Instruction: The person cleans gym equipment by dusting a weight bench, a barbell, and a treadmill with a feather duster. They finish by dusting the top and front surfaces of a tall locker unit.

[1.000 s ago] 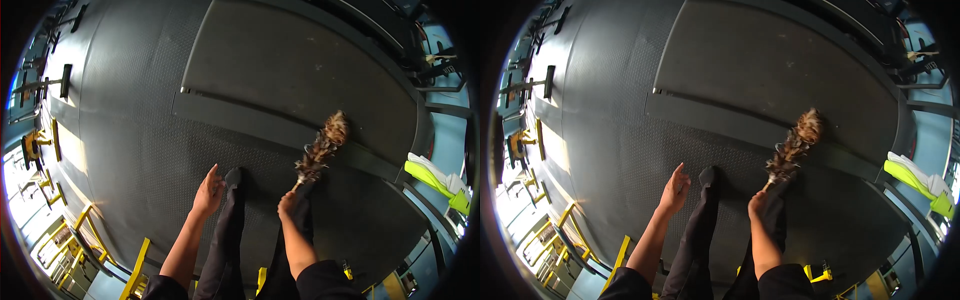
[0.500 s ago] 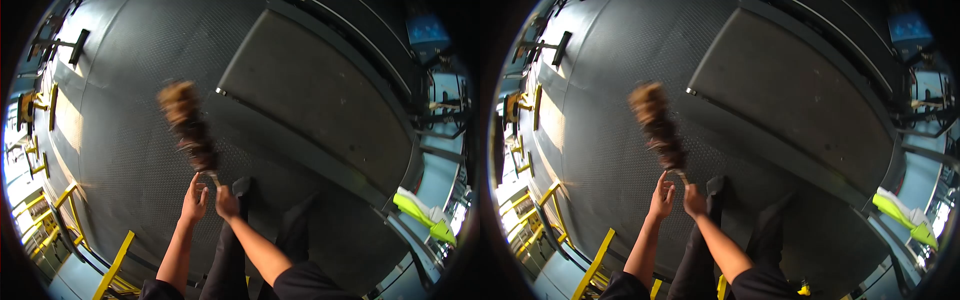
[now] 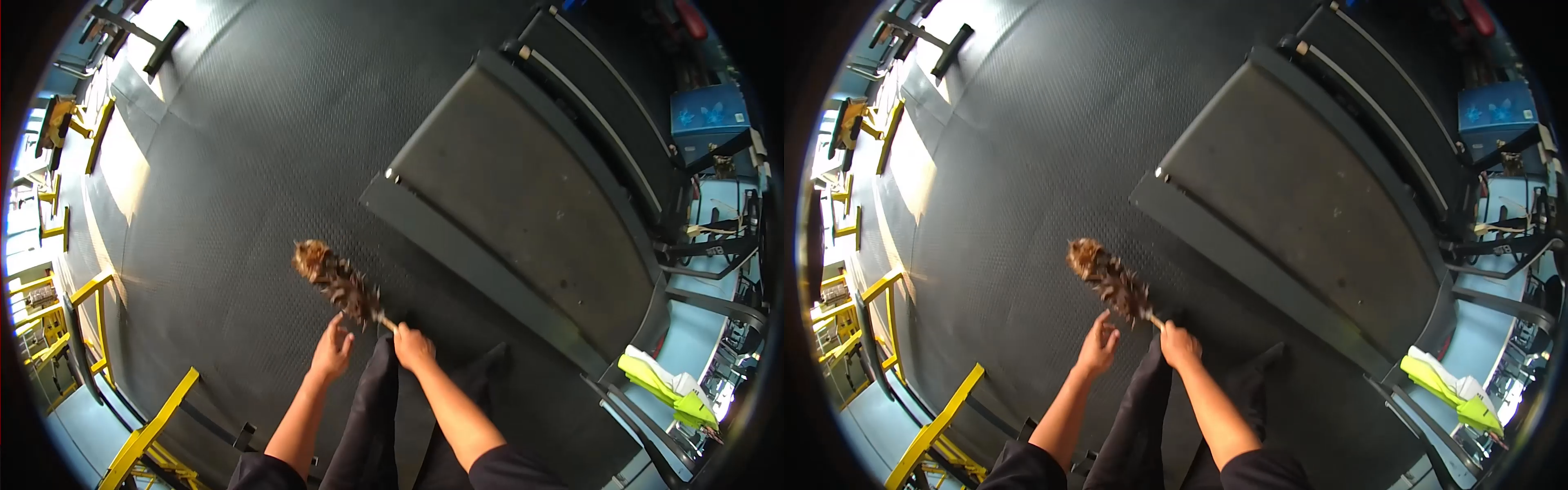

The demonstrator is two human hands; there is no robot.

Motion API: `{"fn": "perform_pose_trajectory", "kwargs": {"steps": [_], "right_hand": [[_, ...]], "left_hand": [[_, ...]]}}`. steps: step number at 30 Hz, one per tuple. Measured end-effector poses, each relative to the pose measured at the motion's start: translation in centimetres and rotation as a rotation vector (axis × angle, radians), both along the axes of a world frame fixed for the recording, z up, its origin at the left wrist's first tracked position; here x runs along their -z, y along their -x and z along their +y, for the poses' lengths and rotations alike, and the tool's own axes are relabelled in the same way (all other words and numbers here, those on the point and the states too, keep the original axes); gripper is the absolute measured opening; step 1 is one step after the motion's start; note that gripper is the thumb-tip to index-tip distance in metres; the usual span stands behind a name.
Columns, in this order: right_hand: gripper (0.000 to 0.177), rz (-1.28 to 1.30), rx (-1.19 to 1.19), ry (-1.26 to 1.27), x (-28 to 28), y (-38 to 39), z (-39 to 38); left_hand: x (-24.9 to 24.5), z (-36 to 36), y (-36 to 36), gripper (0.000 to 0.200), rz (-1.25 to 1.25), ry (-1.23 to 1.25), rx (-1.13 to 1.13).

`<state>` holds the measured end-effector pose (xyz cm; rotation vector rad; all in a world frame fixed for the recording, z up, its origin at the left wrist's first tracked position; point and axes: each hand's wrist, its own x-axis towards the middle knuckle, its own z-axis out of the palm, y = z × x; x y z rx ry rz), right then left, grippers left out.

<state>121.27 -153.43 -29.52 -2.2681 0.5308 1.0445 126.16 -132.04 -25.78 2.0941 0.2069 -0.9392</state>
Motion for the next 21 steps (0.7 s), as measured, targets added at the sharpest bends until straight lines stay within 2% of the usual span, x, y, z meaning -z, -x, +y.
{"fn": "perform_pose_trajectory", "kwargs": {"steps": [4, 6, 8, 10, 12, 13, 15, 16, 18, 19, 20, 21], "right_hand": [[0.027, -0.04, 0.155, -0.053, -6.4, 7.1, -1.4], [0.031, -0.044, 0.229, -0.048, -9.4, 11.5, -3.5], [0.031, -0.003, 0.273, -0.011, -11.9, 16.1, -5.9], [0.035, 0.145, 0.263, 0.06, -14.8, 19.8, -8.7], [0.042, 0.381, 0.315, 0.082, -18.6, 21.5, -11.3], [0.042, 0.337, 0.373, 0.097, -20.2, 22.9, -12.4], [0.045, 0.334, 0.496, 0.193, -22.8, 25.3, -13.4], [0.045, 0.3, 0.555, 0.202, -23.8, 25.8, -14.1], [0.044, 0.331, 0.722, 0.11, -25.6, 28.1, -14.6], [0.038, 0.166, 0.785, 0.181, -26.4, 29.6, -13.6], [0.038, 0.149, 0.883, 0.173, -26.9, 31.3, -11.9], [0.035, -0.077, 0.944, 0.26, -27.4, 32.8, -10.3]], "left_hand": [[-1.0, 0.1, 2.7, 0.051, -0.048, 0.019, 0.134], [-1.0, 0.1, 4.3, 0.04, -0.146, 0.001, 0.343], [-1.0, -0.6, 4.3, 0.031, 0.017, -0.074, 0.711], [-1.6, -0.6, 4.8, 0.028, -0.138, 0.112, 0.813], [-6.7, -2.4, 2.8, 0.028, -0.114, 0.251, 0.932], [-9.7, -3.8, 1.7, 0.028, -0.161, 0.265, 0.987], [-15.6, -6.1, -0.2, 0.036, 0.085, 0.245, 0.98], [-18.6, -7.3, -1.3, 0.036, 0.048, 0.252, 1.037], [-23.7, -9.4, -2.1, 0.03, 0.154, 0.028, 0.923], [-27.8, -11.1, -2.2, 0.028, 0.129, -0.035, 0.936], [-26.7, -11.8, -2.2, 0.028, 0.102, -0.045, 1.031], [-23.2, -12.0, -3.0, 0.029, -0.088, 0.078, 1.123]]}}
